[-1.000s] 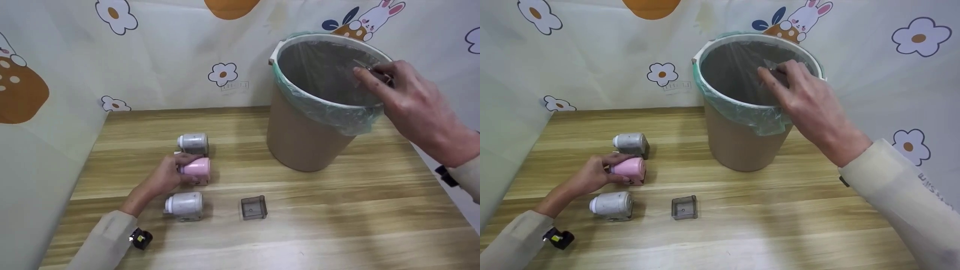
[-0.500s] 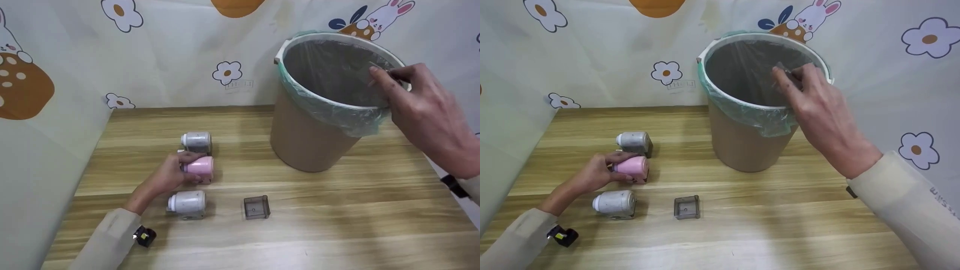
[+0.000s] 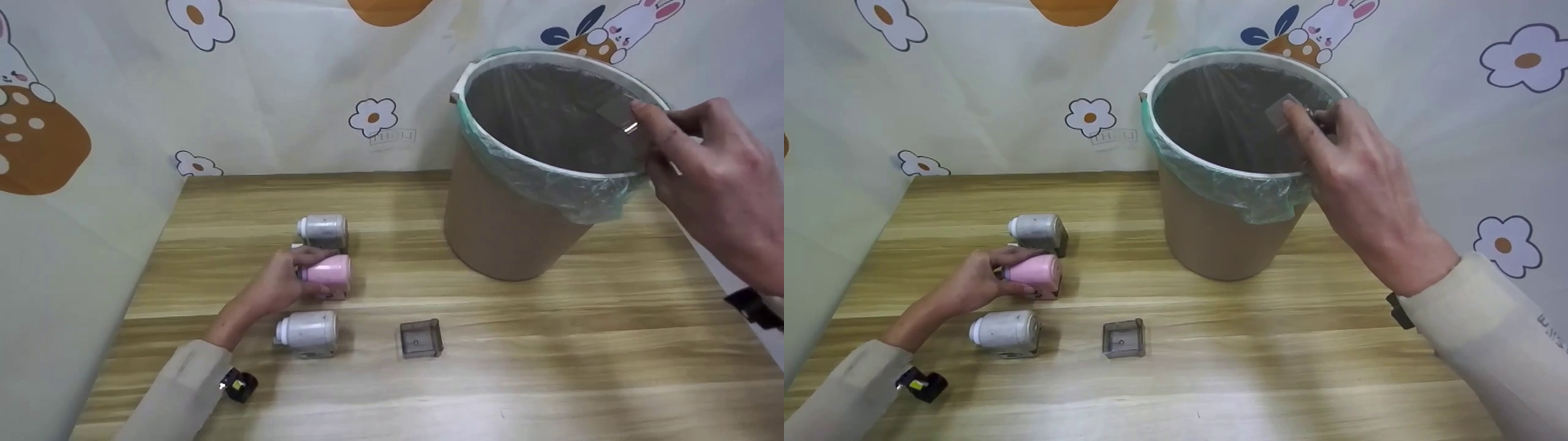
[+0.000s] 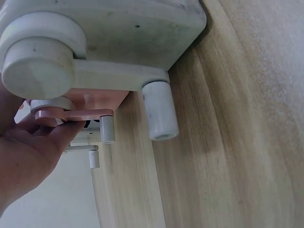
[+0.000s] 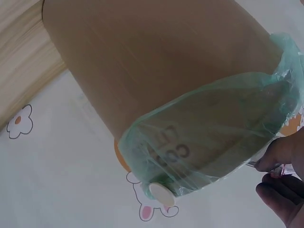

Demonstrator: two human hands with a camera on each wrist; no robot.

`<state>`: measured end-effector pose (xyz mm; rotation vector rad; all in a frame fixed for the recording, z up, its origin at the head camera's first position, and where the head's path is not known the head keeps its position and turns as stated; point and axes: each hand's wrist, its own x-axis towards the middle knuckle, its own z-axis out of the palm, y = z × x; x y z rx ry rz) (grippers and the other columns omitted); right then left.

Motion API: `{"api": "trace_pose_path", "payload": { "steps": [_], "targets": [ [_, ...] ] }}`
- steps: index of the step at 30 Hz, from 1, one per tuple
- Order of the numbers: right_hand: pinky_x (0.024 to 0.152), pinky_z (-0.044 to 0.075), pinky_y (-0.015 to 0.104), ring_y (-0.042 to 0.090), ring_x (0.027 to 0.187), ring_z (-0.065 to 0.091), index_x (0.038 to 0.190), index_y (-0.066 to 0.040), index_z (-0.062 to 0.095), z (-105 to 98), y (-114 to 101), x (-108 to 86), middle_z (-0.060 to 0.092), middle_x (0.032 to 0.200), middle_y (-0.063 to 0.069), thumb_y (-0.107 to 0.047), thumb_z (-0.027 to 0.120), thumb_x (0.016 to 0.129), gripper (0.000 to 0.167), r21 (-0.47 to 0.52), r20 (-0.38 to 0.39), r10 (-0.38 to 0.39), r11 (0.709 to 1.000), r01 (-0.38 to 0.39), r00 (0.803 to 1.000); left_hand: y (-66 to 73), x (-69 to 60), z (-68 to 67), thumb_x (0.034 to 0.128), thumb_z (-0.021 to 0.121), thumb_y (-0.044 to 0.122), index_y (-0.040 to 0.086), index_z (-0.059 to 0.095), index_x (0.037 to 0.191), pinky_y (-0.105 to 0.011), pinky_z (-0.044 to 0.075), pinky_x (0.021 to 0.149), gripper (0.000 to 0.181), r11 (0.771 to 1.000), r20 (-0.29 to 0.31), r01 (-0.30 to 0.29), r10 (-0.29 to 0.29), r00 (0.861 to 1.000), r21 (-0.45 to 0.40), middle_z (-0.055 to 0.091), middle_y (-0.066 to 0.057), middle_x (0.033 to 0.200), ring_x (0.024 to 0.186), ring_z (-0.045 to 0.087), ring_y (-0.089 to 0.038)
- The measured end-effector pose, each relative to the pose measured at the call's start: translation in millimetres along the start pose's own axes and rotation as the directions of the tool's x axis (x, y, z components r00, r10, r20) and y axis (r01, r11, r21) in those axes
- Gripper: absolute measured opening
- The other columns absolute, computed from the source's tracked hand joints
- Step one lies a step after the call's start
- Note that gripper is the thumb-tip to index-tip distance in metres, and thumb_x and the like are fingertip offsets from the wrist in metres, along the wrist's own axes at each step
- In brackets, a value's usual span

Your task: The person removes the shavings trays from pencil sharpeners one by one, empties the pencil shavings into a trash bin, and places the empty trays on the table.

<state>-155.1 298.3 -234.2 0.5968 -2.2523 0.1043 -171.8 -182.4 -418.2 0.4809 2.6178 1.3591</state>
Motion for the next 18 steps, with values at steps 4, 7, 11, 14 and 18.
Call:
{"api": "trace_pose_path", "payload": {
  "steps": [4,7,11,14,18],
  "targets": [
    [0.063,0.042,0.038,0.040,0.079,0.055,0.135,-0.010,0.063,1.3,3.3,-3.6,0.053,0.100,0.033,0.012,0.065,0.084,0.056,0.023,-0.056,0.059,0.998,-0.058,0.997,-0.8,0.1,0.4,0.0738,0.082,-0.002,0.003,0.064,0.132,-0.053,0.049,0.108,0.061,1.000,0.002,0.014,-0.014,1.000,-0.003,0.063,-0.020,0.135,0.123,0.060,-0.039],
    [0.066,0.029,0.028,0.037,0.079,0.051,0.135,-0.011,0.062,-0.2,6.3,-6.2,0.051,0.101,0.031,0.010,0.069,0.082,0.058,0.022,-0.057,0.105,0.994,-0.104,0.993,-2.3,-0.5,1.3,0.0738,0.083,-0.001,0.003,0.064,0.131,-0.053,0.050,0.107,0.061,1.000,0.003,0.003,-0.003,1.000,-0.004,0.063,-0.021,0.135,0.121,0.061,-0.039],
    [0.080,0.030,0.014,0.043,0.090,0.059,0.139,-0.011,0.059,-5.0,9.5,-9.3,0.053,0.108,0.028,0.008,0.073,0.082,0.061,0.018,-0.007,0.177,0.984,-0.176,0.984,-2.9,-0.8,1.7,0.0737,0.083,0.000,0.003,0.063,0.133,-0.053,0.048,0.109,0.063,1.000,0.006,0.002,-0.002,1.000,-0.014,0.061,-0.022,0.138,0.125,0.059,-0.040],
    [0.096,0.027,0.002,0.046,0.096,0.063,0.142,-0.012,0.055,-8.3,10.3,-11.1,0.056,0.116,0.027,0.007,0.073,0.083,0.065,0.037,0.032,0.232,0.972,-0.234,0.972,-2.3,-0.5,1.1,0.0740,0.083,0.000,0.004,0.061,0.134,-0.053,0.047,0.110,0.064,1.000,0.011,0.015,-0.015,1.000,-0.017,0.058,-0.022,0.142,0.128,0.057,-0.040],
    [0.103,0.028,-0.001,0.019,0.104,0.069,0.143,-0.012,0.054,-10.3,10.6,-11.1,0.061,0.117,0.017,0.002,0.073,0.084,0.063,0.077,0.059,0.295,0.951,-0.299,0.954,-1.4,-0.3,0.0,0.0745,0.082,0.000,0.003,0.060,0.135,-0.053,0.048,0.109,0.065,0.999,0.012,0.033,-0.033,0.999,-0.017,0.055,-0.025,0.144,0.127,0.056,-0.042]
  ]
}}
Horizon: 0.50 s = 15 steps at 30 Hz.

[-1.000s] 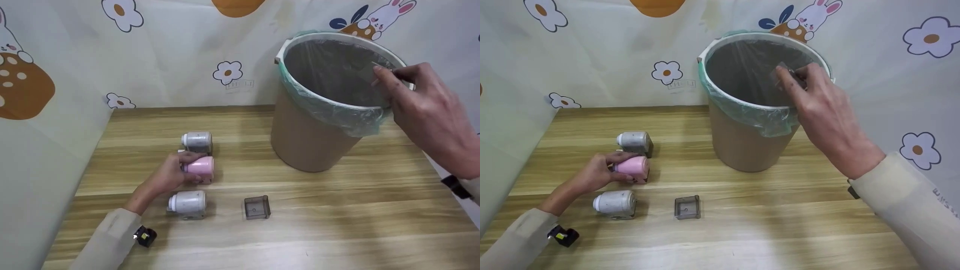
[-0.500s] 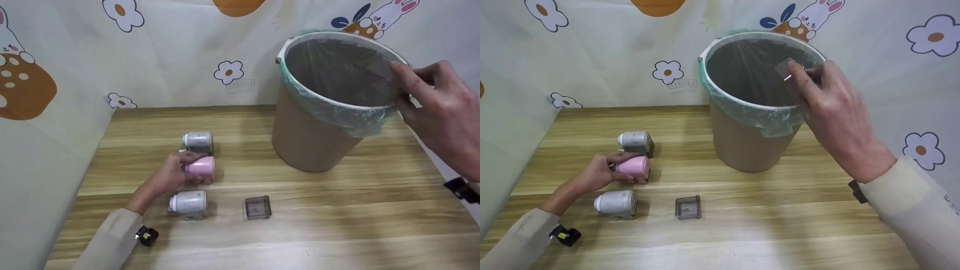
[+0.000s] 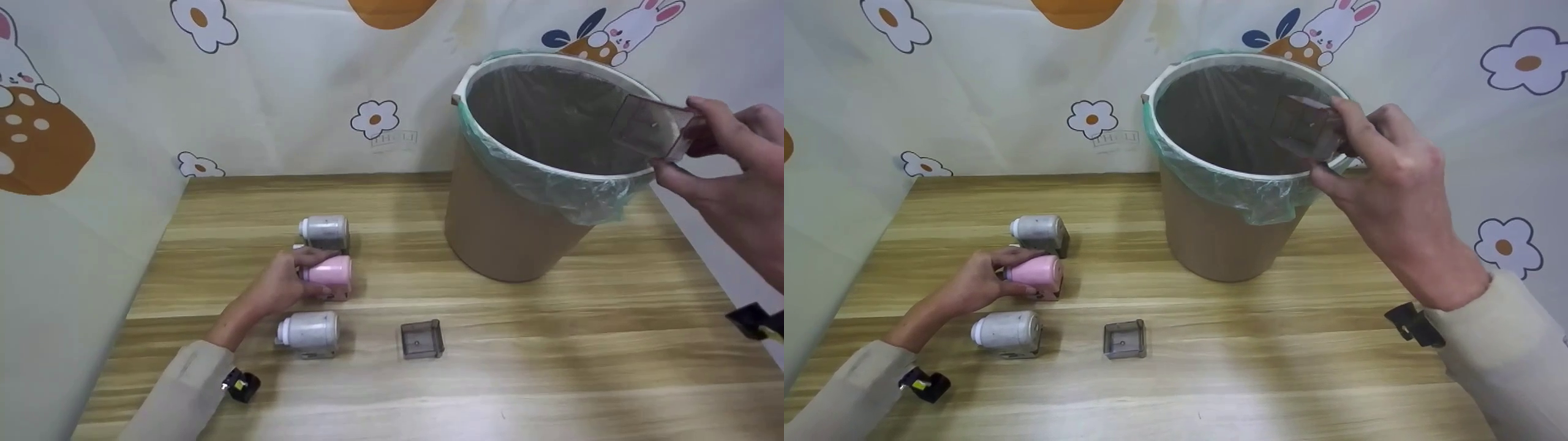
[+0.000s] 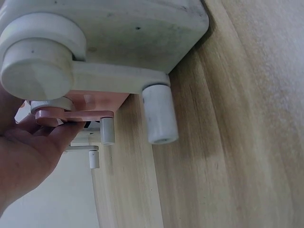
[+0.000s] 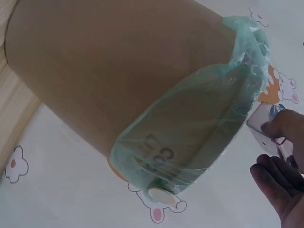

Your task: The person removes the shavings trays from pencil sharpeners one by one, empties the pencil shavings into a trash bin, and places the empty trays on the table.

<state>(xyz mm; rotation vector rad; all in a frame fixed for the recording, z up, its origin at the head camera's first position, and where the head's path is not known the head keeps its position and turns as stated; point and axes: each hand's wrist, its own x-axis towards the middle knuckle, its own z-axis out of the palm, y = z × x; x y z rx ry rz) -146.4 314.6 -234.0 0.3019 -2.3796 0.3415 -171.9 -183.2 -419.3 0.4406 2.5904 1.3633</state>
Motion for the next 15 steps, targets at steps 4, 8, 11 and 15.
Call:
{"api": "trace_pose_path", "payload": {
  "steps": [4,8,11,15],
  "targets": [
    [0.100,0.030,-0.002,-0.031,0.095,0.045,0.139,-0.009,0.058,1.0,-0.5,-0.1,0.049,0.106,-0.022,-0.004,0.076,0.083,0.058,0.080,-0.002,0.056,0.995,-0.056,0.998,0.3,0.6,-0.3,0.0745,0.082,0.000,0.004,0.061,0.135,-0.053,0.048,0.109,0.064,1.000,0.002,0.009,-0.009,1.000,-0.001,0.055,-0.025,0.144,0.128,0.056,-0.042],
    [0.094,0.033,-0.003,-0.033,0.087,0.043,0.133,-0.009,0.064,2.0,-2.4,-2.6,0.038,0.098,-0.033,-0.007,0.078,0.082,0.053,0.174,-0.005,0.090,0.981,-0.088,0.996,0.2,0.7,0.0,0.0734,0.083,-0.001,0.004,0.061,0.134,-0.052,0.048,0.109,0.065,1.000,0.001,0.005,-0.005,1.000,-0.013,0.056,-0.024,0.143,0.127,0.057,-0.041],
    [0.090,0.036,-0.003,-0.028,0.085,0.049,0.133,-0.011,0.065,2.5,-4.8,-5.7,0.042,0.097,-0.031,-0.009,0.079,0.083,0.052,0.222,0.000,0.114,0.969,-0.111,0.993,0.2,0.4,0.0,0.0732,0.082,-0.003,0.003,0.061,0.134,-0.052,0.049,0.109,0.065,1.000,0.000,0.002,-0.002,1.000,-0.029,0.056,-0.024,0.142,0.126,0.058,-0.041],
    [0.086,0.037,-0.004,-0.023,0.085,0.050,0.137,-0.016,0.063,3.0,-9.5,-11.1,0.043,0.098,-0.030,-0.011,0.080,0.083,0.057,0.242,0.008,0.128,0.962,-0.126,0.992,0.2,0.3,0.3,0.0733,0.082,-0.002,0.003,0.062,0.133,-0.052,0.049,0.109,0.063,1.000,-0.005,-0.005,0.005,1.000,-0.020,0.058,-0.023,0.141,0.126,0.058,-0.041]
  ]
}}
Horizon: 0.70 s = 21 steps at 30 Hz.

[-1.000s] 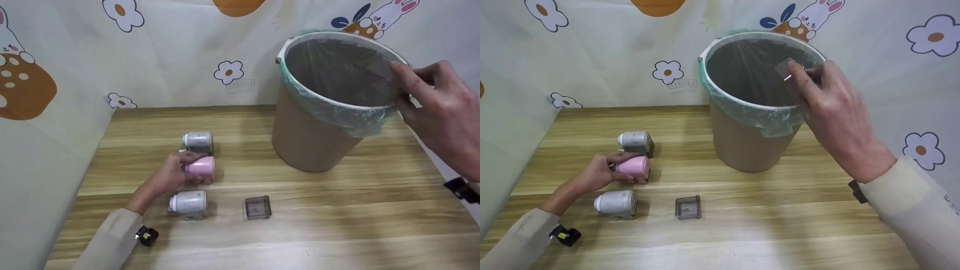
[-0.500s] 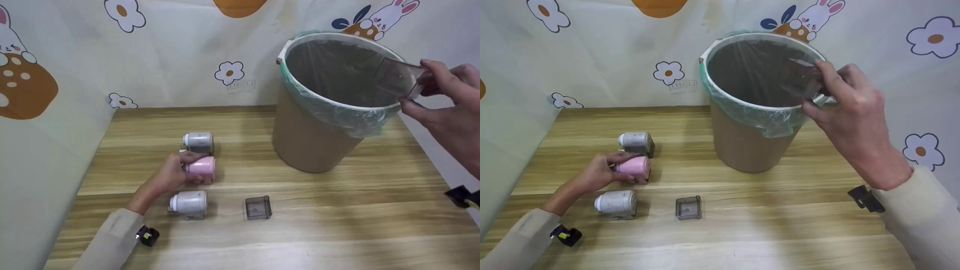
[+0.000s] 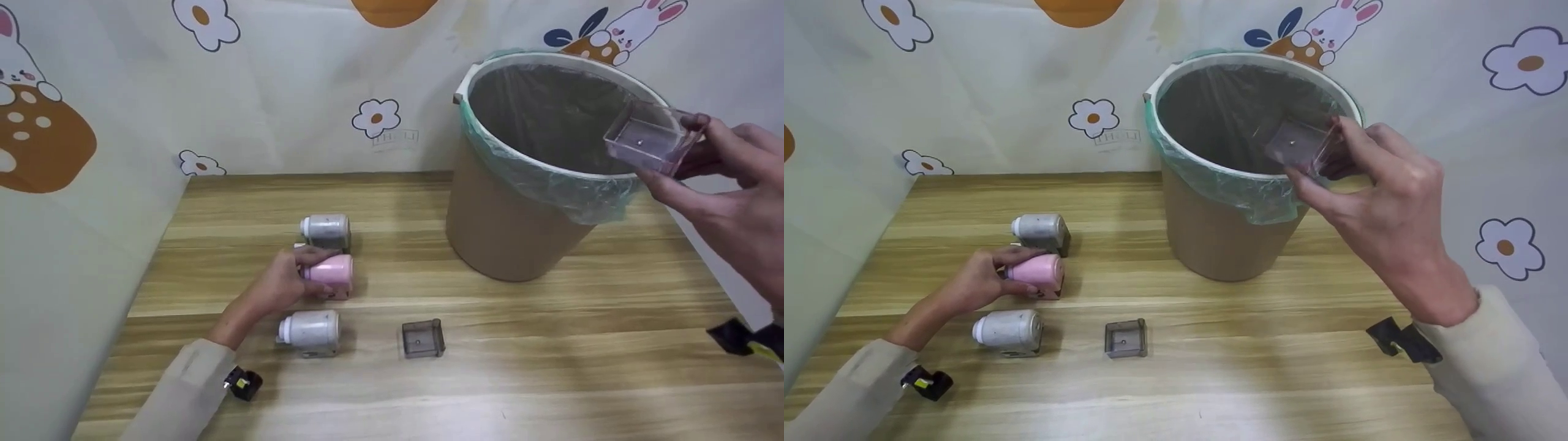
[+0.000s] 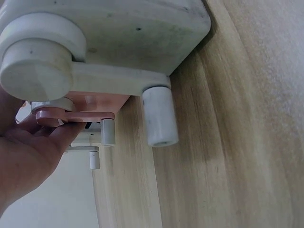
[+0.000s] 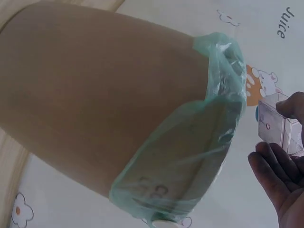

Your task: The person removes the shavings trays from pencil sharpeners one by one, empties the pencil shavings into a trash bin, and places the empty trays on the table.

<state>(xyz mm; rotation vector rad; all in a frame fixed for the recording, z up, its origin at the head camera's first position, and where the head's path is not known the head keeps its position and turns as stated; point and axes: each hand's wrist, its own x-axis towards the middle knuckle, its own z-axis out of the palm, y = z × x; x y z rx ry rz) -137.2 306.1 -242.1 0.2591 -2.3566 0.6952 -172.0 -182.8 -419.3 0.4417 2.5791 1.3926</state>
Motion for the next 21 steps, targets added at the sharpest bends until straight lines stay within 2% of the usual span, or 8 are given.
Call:
{"api": "trace_pose_path", "payload": {
  "steps": [5,10,12,15,18,21],
  "targets": [
    [0.086,0.039,-0.003,-0.017,0.088,0.055,0.136,-0.031,0.062,0.8,-6.5,-7.8,0.049,0.096,-0.025,-0.011,0.082,0.082,0.061,0.043,0.003,0.017,0.999,-0.017,1.000,-0.5,0.7,-0.3,0.0729,0.083,-0.002,0.002,0.063,0.132,-0.053,0.049,0.108,0.062,1.000,-0.003,-0.012,0.012,1.000,0.017,0.061,-0.022,0.138,0.126,0.059,-0.041],
    [0.083,0.039,0.002,-0.018,0.092,0.059,0.133,-0.034,0.064,2.7,-17.8,-15.4,0.055,0.095,-0.022,-0.013,0.085,0.079,0.062,0.090,-0.005,0.049,0.995,-0.048,0.999,-2.8,-0.8,-0.9,0.0731,0.083,-0.002,0.002,0.063,0.132,-0.053,0.049,0.108,0.062,0.999,-0.007,-0.028,0.028,1.000,0.029,0.062,-0.022,0.137,0.125,0.059,-0.041],
    [0.083,0.040,0.003,-0.017,0.092,0.060,0.132,-0.030,0.066,4.6,-19.4,-18.0,0.057,0.095,-0.021,-0.009,0.086,0.077,0.062,0.120,-0.015,0.040,0.992,-0.038,0.999,-2.4,-0.1,-0.4,0.0734,0.082,-0.002,0.002,0.063,0.132,-0.051,0.051,0.106,0.062,0.999,-0.003,-0.024,0.024,1.000,0.027,0.062,-0.022,0.137,0.123,0.061,-0.040],
    [0.087,0.048,0.004,-0.009,0.091,0.065,0.129,-0.017,0.069,9.0,-17.7,-20.9,0.059,0.094,-0.016,0.005,0.084,0.073,0.061,0.215,-0.044,-0.015,0.976,0.024,0.999,-1.2,1.4,0.7,0.0735,0.082,-0.003,0.002,0.062,0.132,-0.049,0.053,0.103,0.062,1.000,0.001,-0.010,0.010,1.000,0.027,0.062,-0.021,0.137,0.120,0.062,-0.038],
    [0.085,0.053,0.007,-0.003,0.089,0.066,0.126,-0.006,0.069,13.2,-15.6,-25.4,0.061,0.092,-0.013,0.015,0.080,0.070,0.061,0.284,-0.069,-0.069,0.955,0.086,0.995,-1.7,1.9,1.4,0.0739,0.081,-0.004,0.002,0.062,0.133,-0.048,0.054,0.102,0.062,1.000,0.012,-0.003,0.003,1.000,0.018,0.061,-0.021,0.138,0.119,0.063,-0.037],
    [0.085,0.055,0.009,0.000,0.087,0.066,0.126,-0.002,0.068,16.4,-16.6,-29.8,0.061,0.092,-0.010,0.019,0.078,0.069,0.062,0.317,-0.081,-0.091,0.942,0.112,0.993,-1.4,3.4,-0.2,0.0737,0.081,-0.004,0.002,0.062,0.132,-0.049,0.054,0.102,0.062,1.000,0.012,0.001,-0.001,1.000,0.016,0.061,-0.020,0.139,0.120,0.062,-0.036]
  ]
}}
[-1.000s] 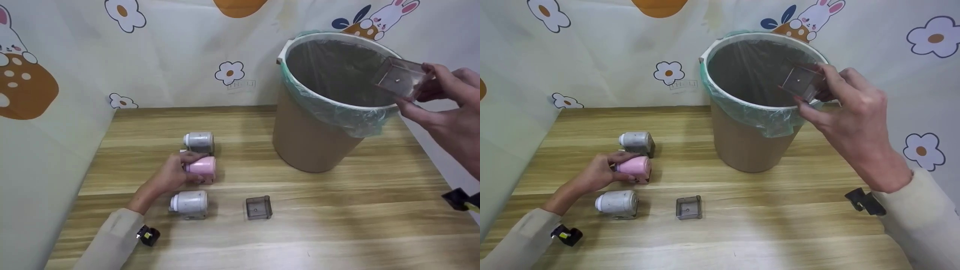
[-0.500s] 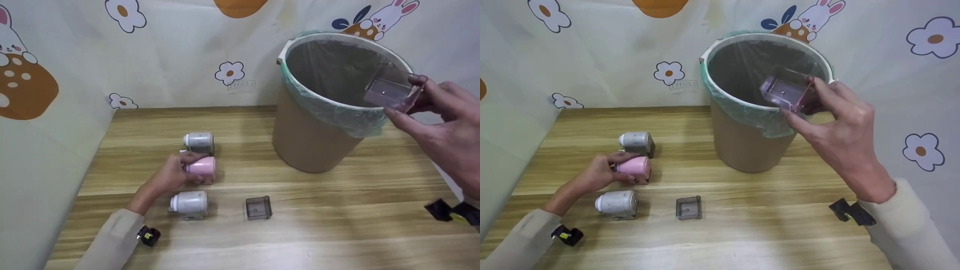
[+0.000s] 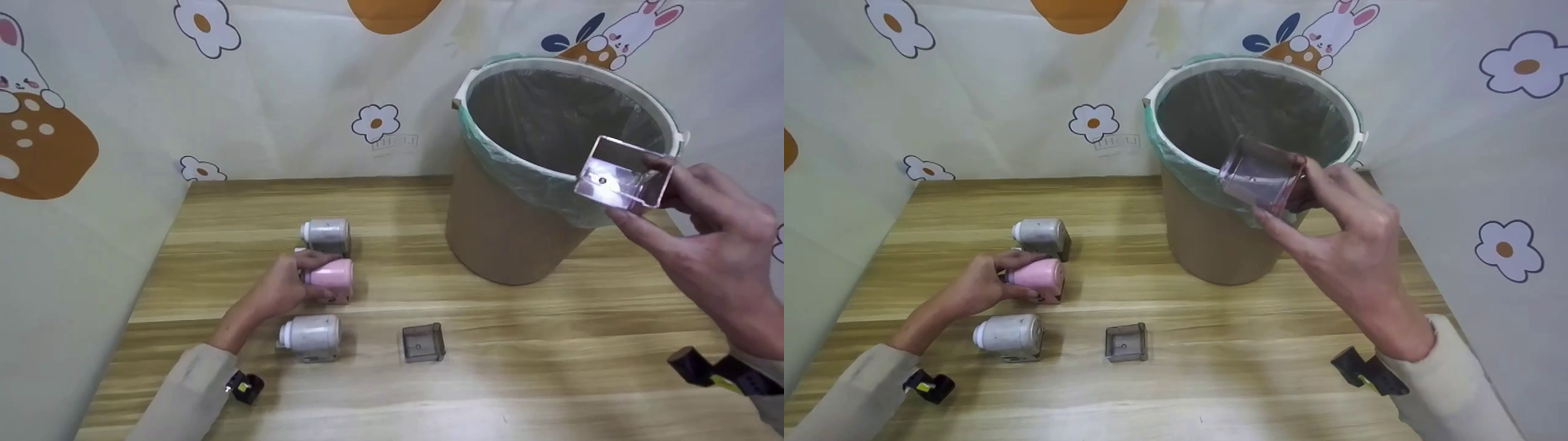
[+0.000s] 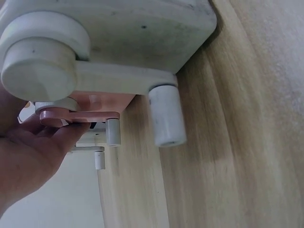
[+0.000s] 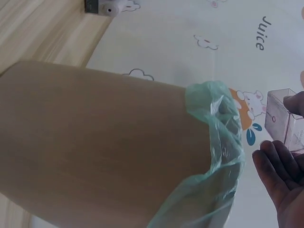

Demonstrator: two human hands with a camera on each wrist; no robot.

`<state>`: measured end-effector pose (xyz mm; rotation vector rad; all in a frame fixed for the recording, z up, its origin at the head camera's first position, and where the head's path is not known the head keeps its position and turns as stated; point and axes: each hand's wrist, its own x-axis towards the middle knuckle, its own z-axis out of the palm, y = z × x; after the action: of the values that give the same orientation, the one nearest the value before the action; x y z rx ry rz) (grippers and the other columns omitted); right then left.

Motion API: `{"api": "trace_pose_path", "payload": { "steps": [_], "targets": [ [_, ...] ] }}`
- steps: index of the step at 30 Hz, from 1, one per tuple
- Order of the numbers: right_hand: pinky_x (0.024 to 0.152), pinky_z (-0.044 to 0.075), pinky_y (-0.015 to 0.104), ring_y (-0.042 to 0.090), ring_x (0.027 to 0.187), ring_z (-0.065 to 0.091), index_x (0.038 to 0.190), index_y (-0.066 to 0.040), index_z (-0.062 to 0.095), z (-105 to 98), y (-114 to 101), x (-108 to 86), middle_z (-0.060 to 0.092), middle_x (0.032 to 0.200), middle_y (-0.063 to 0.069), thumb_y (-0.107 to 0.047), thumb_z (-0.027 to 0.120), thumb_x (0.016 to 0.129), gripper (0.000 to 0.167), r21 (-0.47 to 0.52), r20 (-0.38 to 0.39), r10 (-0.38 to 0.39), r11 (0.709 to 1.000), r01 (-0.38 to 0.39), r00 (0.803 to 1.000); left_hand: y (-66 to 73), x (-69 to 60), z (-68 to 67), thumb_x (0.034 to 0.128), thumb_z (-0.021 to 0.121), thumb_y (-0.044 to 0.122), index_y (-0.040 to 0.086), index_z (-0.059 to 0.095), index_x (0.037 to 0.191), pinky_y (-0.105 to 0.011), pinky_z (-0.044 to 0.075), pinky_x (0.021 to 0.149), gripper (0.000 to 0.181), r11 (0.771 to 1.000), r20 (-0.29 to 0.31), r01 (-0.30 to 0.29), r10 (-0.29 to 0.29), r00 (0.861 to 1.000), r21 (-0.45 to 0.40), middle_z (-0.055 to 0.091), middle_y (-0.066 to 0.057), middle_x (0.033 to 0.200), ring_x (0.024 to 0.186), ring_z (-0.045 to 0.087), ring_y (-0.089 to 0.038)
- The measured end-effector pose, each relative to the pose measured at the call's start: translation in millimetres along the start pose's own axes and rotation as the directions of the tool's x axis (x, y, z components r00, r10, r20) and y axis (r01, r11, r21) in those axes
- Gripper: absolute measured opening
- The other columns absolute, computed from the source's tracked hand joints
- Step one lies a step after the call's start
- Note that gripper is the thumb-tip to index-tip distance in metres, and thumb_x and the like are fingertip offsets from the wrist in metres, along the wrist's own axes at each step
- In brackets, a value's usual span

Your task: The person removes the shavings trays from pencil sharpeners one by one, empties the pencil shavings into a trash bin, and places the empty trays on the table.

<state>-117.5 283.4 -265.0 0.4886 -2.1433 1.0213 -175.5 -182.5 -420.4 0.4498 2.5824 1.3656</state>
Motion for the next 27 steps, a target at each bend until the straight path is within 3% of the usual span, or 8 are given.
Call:
{"api": "trace_pose_path", "payload": {
  "steps": [9,20,27],
  "targets": [
    [0.089,0.056,0.012,0.001,0.092,0.067,0.122,0.009,0.067,15.2,-5.5,-14.6,0.065,0.101,-0.012,0.024,0.080,0.061,0.065,0.057,0.026,-0.011,0.998,0.010,1.000,1.1,-2.0,0.3,0.0731,0.082,-0.003,0.004,0.064,0.132,-0.051,0.050,0.108,0.062,1.000,-0.014,0.010,-0.009,1.000,0.008,0.062,-0.020,0.137,0.126,0.059,-0.038],
    [0.085,0.056,0.011,0.003,0.093,0.068,0.125,0.006,0.066,36.5,-5.0,-29.2,0.067,0.106,-0.009,0.025,0.082,0.058,0.072,0.118,0.104,-0.016,0.993,0.004,0.994,2.7,-2.3,-0.5,0.0731,0.084,0.001,0.004,0.063,0.133,-0.053,0.049,0.108,0.063,0.999,-0.011,-0.013,0.013,1.000,0.032,0.059,-0.023,0.140,0.125,0.059,-0.040],
    [0.086,0.054,0.008,-0.001,0.094,0.065,0.127,0.001,0.066,52.1,-3.7,-34.8,0.064,0.106,-0.015,0.021,0.084,0.059,0.073,0.090,0.164,0.026,0.995,-0.041,0.986,2.2,-1.2,-0.6,0.0741,0.082,-0.001,0.002,0.062,0.133,-0.050,0.050,0.107,0.062,1.000,-0.001,0.003,-0.003,1.000,-0.002,0.062,-0.020,0.137,0.122,0.061,-0.038]
  ]
}}
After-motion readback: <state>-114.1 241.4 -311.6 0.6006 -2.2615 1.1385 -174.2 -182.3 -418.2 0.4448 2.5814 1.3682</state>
